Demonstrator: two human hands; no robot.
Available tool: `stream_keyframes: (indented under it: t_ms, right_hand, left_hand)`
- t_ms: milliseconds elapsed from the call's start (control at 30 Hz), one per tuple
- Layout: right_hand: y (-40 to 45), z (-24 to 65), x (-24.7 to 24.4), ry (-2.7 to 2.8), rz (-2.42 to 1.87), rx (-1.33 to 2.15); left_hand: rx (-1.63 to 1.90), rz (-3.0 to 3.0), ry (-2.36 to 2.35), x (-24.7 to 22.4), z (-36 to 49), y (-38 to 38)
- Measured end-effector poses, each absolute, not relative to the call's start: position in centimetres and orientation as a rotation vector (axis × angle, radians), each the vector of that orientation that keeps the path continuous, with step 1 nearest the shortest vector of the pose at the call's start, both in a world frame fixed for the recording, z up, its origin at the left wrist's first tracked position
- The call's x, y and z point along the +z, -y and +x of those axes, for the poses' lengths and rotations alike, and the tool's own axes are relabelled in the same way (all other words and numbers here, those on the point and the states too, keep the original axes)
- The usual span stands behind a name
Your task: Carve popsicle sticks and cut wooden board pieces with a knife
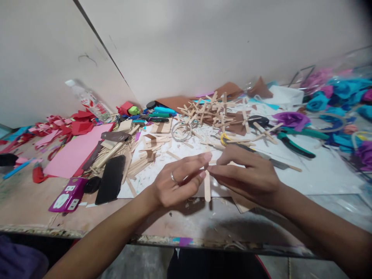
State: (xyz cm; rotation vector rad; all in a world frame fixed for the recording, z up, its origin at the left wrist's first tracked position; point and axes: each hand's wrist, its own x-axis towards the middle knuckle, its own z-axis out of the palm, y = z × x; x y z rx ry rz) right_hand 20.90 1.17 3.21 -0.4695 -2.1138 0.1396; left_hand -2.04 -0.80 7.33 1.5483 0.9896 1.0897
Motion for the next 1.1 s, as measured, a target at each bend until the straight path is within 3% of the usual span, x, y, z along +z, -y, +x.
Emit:
stream_keyframes:
  t_ms: [300,533,733,1100]
  right_hand:
    - [-1.5,20.7,3.1,2.088,-0.454,0.261]
    - [-1.2,19.7,3.2,1.937,-0.854,0.868]
    - [-0.9,19.2,3.3,1.567,-0.917,1.471]
    - [-1.0,19.4,3.8,1.419,-1.022,1.544]
  left_hand:
    - [1.255,1.772,-0.831,2.9,-2.4,0.3]
    - [1.199,1.521,-1.042,2.8,-0.7,0.8]
    - [1.156,1.516,-1.036,3.0,-0.4,0.7]
    - [0.918,1.876,-1.08,2.4,-0.9,0.4]
